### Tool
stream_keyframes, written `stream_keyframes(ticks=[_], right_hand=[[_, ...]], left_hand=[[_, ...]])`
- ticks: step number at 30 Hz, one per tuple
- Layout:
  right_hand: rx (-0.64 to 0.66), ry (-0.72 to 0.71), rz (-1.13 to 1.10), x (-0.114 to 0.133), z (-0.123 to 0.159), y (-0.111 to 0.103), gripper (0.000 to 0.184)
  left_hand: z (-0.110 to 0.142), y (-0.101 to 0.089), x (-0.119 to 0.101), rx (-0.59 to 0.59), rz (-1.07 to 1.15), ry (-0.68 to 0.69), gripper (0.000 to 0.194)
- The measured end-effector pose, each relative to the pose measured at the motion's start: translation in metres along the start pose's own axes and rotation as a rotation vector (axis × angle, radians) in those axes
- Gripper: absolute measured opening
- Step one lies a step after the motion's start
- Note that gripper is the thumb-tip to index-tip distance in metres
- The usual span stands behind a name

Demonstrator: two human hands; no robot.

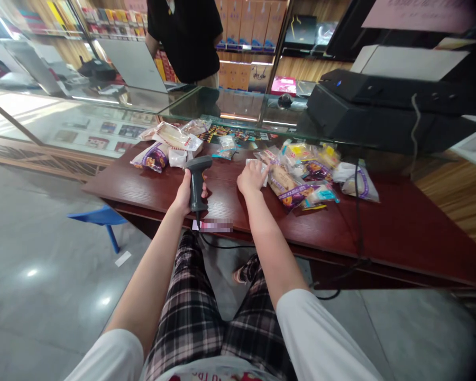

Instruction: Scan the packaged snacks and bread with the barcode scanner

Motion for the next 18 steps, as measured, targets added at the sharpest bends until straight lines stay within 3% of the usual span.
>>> stream_keyframes(ticks=[6,11,15,18], right_hand=[[-0.002,0.129,-0.040,-0.025,-0.004,-0.009,0.055],[-0.084,0.206,-0.031,-0.037,-0.003,-0.008,0.054],[-0.102,0.096,-0.026,-0.030,0.001,-0.012,0.060],[-0.116,-0.055,-0.060,-0.007,0.004,-0.020,0.060]], left_hand=[[0.004,0.000,-0.002,-0.023,0.031,-0.004,0.065],[0.006,0.001,-0.005,-0.021,0.062,0.024,0.064],[0.005,0.002,-0.004,-0.048,0.076,-0.006,0.066],[0.003,0.004,-0.004,-0.058,0.076,-0.006,0.065]])
Point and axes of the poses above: each hand's wrist, its own z-axis away from the middle knuckle, its own y-axis out of the palm, x = y × z, the point moved 7 cm from there along -z, towards the middle knuckle
